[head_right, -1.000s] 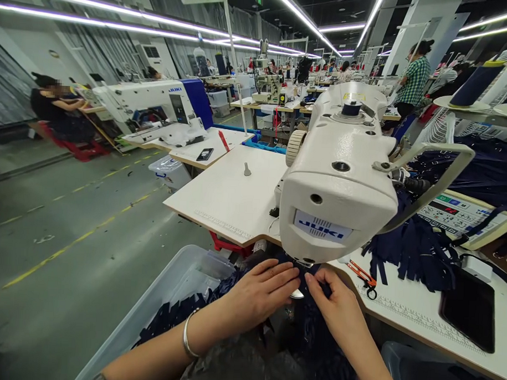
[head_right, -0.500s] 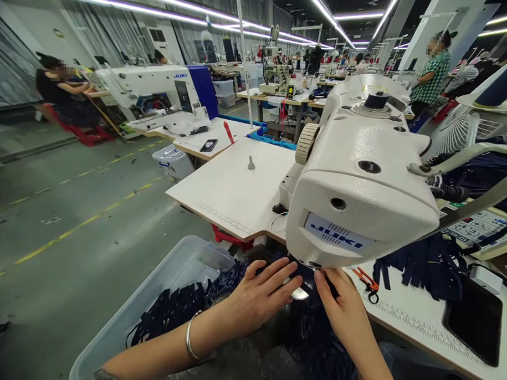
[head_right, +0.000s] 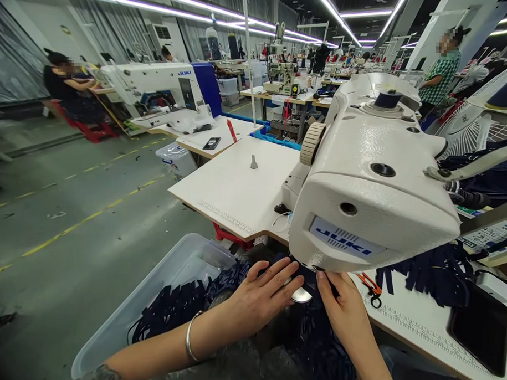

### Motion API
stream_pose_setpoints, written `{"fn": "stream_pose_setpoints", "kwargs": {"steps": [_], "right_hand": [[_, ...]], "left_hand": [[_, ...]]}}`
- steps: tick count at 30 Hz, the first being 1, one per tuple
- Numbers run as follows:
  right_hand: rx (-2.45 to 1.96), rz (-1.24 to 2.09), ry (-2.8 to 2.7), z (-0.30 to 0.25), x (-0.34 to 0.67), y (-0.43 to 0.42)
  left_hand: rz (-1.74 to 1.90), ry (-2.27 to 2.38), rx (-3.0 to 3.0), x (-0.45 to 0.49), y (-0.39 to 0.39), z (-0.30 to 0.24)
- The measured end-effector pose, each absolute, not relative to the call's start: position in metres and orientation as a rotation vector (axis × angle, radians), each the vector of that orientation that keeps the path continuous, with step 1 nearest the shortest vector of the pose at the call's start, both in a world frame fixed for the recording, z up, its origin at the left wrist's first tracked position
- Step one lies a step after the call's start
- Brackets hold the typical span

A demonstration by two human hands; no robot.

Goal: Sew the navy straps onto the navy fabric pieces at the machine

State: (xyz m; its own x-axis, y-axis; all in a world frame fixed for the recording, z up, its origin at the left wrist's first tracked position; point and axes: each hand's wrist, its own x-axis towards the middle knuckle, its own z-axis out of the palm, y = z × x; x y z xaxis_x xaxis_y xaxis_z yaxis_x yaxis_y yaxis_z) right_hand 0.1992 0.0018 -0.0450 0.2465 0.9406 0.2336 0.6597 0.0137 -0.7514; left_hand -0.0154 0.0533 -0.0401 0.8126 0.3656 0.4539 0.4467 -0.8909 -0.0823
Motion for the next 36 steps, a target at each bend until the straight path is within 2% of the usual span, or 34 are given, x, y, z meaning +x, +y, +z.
{"fn": "stream_pose_setpoints", "kwargs": {"steps": [19, 31, 36], "right_hand": [[-1.754, 0.368, -1.483, -0.047, 0.198, 0.003], [-1.744, 0.509, -1.33, -0.058, 0.195, -0.001], [-1.724, 0.541, -1.215, -0.081, 0.205, -0.013]], "left_hand": [[-0.701, -0.713, -2.8, -0.013, 0.05, -0.043], [-0.743, -0.754, -2.798, -0.016, 0.049, -0.038], [-0.728, -0.728, -2.768, -0.014, 0.049, -0.037]]}}
